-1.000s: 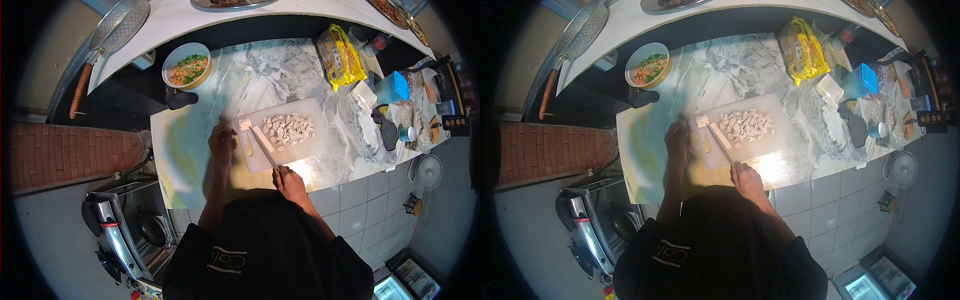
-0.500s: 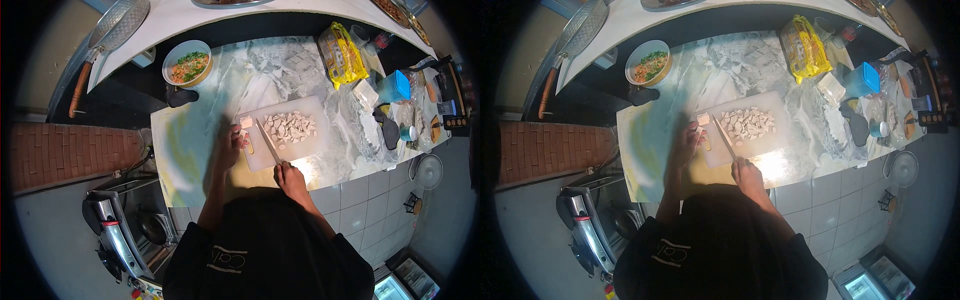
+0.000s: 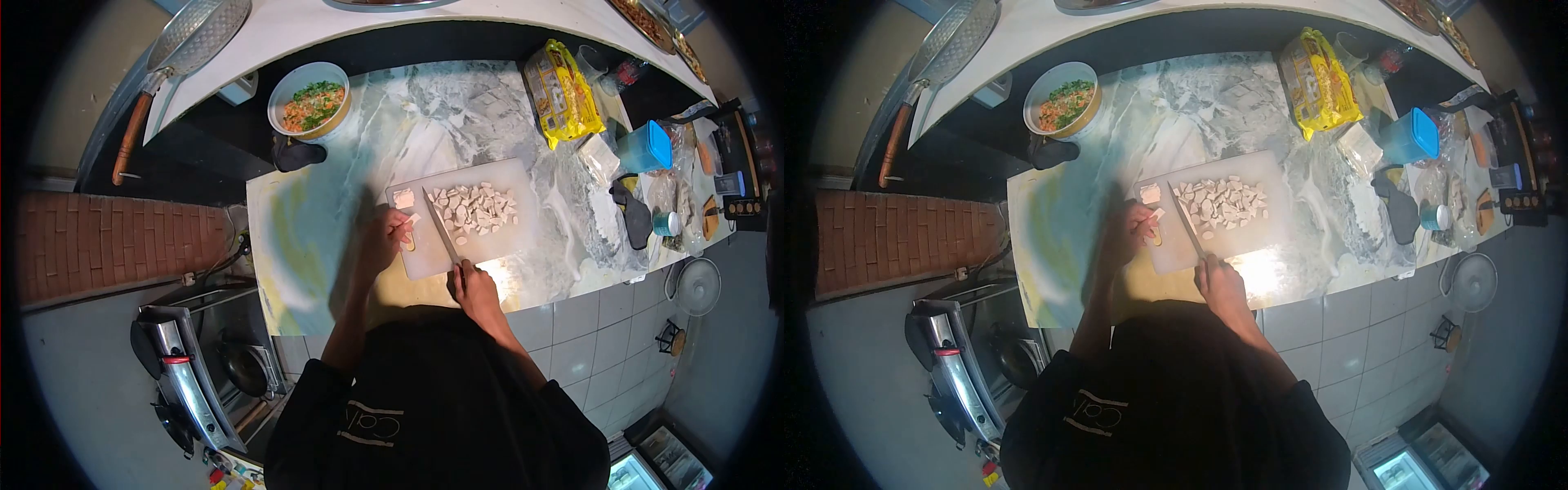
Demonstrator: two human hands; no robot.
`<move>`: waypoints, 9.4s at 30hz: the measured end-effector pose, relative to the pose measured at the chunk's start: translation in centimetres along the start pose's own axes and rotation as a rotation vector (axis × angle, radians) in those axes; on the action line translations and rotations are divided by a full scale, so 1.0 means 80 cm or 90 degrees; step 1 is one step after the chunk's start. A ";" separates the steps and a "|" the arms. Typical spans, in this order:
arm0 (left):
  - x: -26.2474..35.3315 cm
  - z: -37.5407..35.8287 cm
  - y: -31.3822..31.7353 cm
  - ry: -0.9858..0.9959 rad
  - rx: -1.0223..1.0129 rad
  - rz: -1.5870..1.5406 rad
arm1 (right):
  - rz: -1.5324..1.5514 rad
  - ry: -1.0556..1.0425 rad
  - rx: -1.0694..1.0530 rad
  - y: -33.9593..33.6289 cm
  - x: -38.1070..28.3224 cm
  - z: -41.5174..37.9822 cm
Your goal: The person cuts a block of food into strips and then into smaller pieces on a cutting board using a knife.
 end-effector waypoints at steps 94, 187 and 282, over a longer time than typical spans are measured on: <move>0.008 -0.004 -0.028 0.139 0.051 0.193 | 0.026 0.071 -0.173 -0.009 -0.017 -0.011; 0.025 -0.020 0.001 0.142 0.141 0.189 | 0.050 0.011 -0.123 -0.020 -0.015 -0.008; 0.004 -0.009 0.015 0.101 0.100 0.114 | 0.171 -0.033 0.009 -0.016 0.011 -0.002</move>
Point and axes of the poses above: each hand's wrist, its own z-axis towards the middle knuckle, its own y-axis out of the palm, x = y × z, the point moved 4 cm from there along z, towards the middle knuckle, and after that the axes turned 2 degrees about -z, right-handed, at the moved point
